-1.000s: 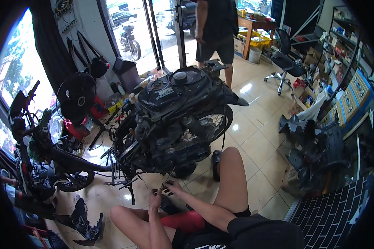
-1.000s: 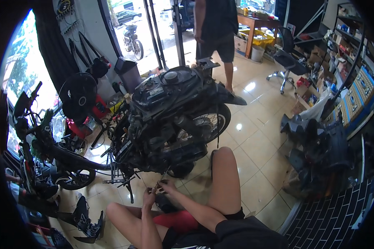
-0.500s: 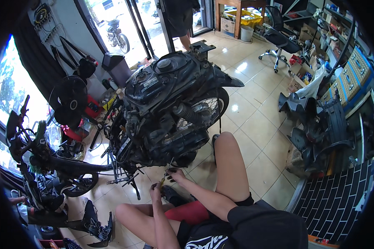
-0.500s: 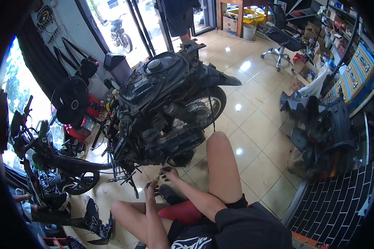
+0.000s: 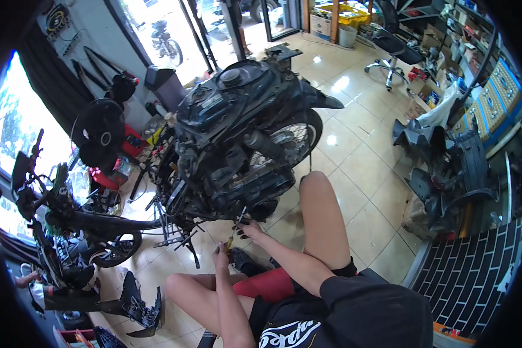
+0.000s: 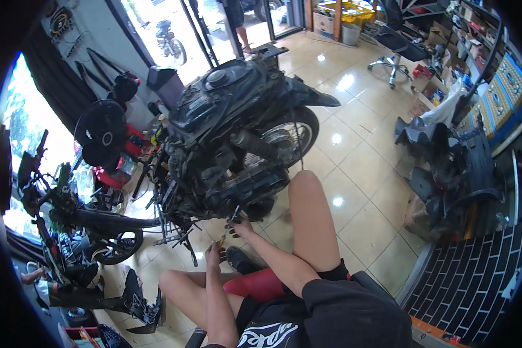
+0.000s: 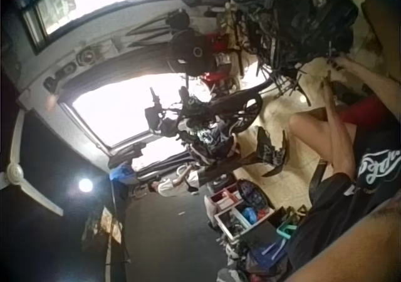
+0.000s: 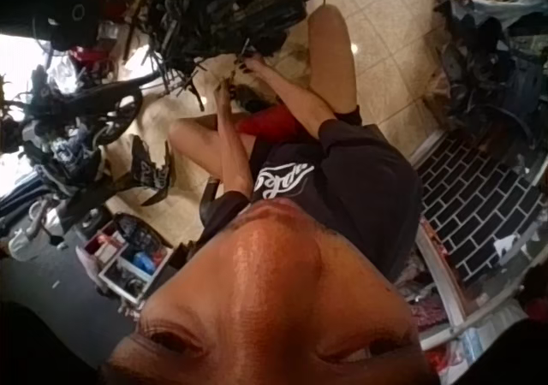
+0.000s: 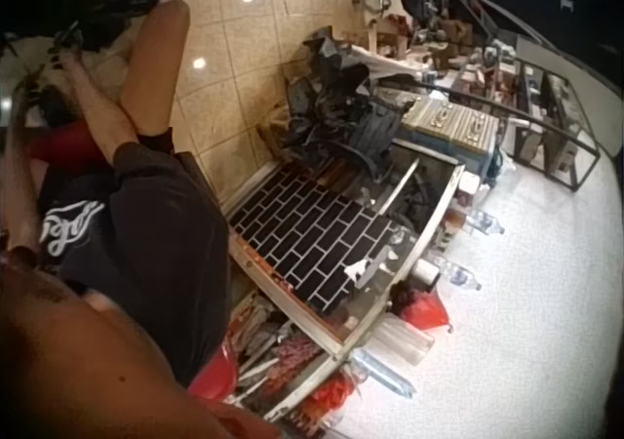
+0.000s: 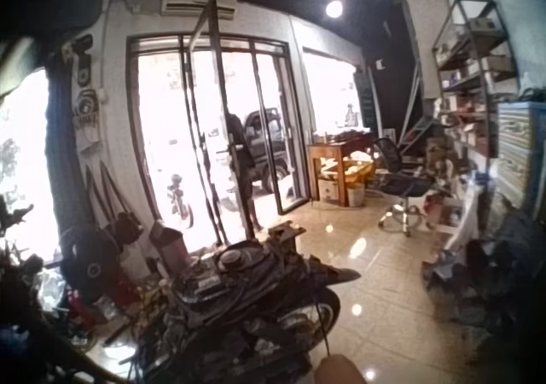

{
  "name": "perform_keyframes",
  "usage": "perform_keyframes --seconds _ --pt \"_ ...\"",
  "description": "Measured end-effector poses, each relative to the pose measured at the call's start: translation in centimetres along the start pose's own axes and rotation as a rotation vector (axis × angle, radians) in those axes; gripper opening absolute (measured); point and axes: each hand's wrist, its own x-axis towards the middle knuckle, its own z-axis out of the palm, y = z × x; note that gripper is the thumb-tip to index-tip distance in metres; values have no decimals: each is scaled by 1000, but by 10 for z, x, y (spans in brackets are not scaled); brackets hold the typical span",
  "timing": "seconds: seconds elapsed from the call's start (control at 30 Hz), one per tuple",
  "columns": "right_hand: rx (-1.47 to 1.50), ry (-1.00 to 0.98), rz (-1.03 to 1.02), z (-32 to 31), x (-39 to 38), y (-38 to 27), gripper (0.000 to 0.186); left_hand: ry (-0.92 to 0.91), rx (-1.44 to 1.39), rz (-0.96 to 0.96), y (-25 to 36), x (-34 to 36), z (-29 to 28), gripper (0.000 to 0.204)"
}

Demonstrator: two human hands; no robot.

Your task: Repairing components of a motorcycle using hand tools like screwdrivers and wrenches.

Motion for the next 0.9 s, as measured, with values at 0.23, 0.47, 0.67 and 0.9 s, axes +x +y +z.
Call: perform_keyframes --seconds 0.23,0.47,0.67,0.9 --pt "-139 -10 22 6 -9 -9 26 72 -17 215 -5 -12 0 37" --pt "-101 -79 113 -30 8 -9 23 22 34 11 43 -48 19 43" --pt "-189 -68 84 -17 14 1 26 126 -175 100 24 -48 21 44" --pt "26 -139 180 -32 33 -2 23 -3 -124 34 34 -46 20 37"
